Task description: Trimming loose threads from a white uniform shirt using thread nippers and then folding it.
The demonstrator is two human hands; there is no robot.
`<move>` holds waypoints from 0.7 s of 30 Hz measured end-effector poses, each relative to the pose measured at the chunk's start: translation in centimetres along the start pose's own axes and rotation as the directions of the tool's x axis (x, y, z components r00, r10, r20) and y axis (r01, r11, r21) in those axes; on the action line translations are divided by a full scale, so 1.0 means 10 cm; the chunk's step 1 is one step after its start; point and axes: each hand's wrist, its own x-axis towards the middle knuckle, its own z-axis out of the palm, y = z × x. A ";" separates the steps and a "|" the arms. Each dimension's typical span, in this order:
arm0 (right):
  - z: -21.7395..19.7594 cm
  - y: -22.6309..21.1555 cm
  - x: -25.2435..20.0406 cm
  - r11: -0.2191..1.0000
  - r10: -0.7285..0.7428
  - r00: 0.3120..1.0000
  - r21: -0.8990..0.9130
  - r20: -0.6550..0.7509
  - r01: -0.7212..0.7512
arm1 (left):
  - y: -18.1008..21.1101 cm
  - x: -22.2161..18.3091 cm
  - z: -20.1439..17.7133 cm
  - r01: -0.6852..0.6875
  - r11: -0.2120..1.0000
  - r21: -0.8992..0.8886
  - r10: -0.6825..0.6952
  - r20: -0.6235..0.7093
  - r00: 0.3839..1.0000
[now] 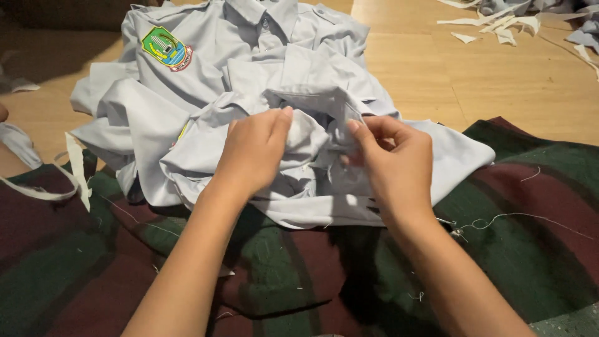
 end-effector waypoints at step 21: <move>0.40 0.45 -0.23 0.968 0.181 0.968 -0.203 0.175 -0.144 | 0.35 -0.51 -0.01 0.486 0.834 -0.261 -0.420 0.270 0.866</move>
